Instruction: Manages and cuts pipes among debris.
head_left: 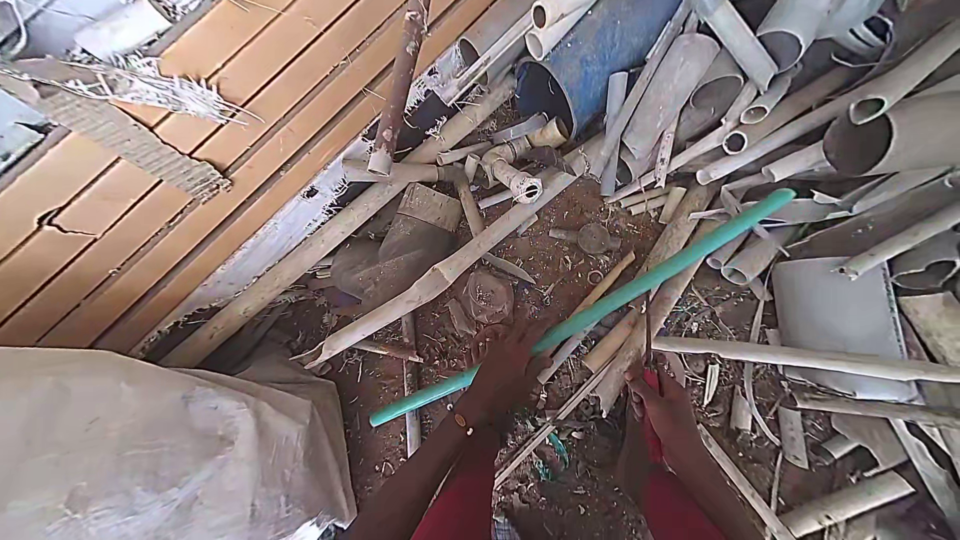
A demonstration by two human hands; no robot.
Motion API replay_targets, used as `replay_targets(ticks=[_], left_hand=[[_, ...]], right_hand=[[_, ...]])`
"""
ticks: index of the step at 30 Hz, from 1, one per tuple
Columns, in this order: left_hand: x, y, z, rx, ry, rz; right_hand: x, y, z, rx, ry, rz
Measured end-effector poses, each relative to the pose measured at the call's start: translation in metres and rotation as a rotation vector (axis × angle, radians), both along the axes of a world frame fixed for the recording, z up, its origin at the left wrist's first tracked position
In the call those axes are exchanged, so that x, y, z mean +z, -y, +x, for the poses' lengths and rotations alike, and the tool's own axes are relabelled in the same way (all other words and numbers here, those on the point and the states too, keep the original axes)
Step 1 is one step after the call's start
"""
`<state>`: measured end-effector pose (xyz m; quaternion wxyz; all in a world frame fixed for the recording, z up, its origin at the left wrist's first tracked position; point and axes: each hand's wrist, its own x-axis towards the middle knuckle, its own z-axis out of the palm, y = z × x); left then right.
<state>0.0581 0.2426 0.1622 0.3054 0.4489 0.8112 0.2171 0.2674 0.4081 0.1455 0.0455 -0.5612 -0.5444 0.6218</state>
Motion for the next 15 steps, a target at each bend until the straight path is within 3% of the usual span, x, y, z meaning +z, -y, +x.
replay_targets(ticks=[3,9,12,15], left_hand=[[0.005,0.003,-0.030,0.062,-0.157,0.164],[0.029,0.028,-0.119,0.333,-0.556,0.164],[0.033,0.036,-0.126,0.424,-0.384,-0.140],[0.040,0.035,-0.100,0.457,-0.437,-0.139]], right_hand=[[0.002,0.001,0.001,-0.133,-0.021,-0.078],[0.010,-0.005,-0.004,-0.284,-0.170,-0.027],[0.006,-0.004,-0.008,-0.274,-0.188,-0.102],[0.007,0.002,-0.014,-0.213,-0.140,-0.111]])
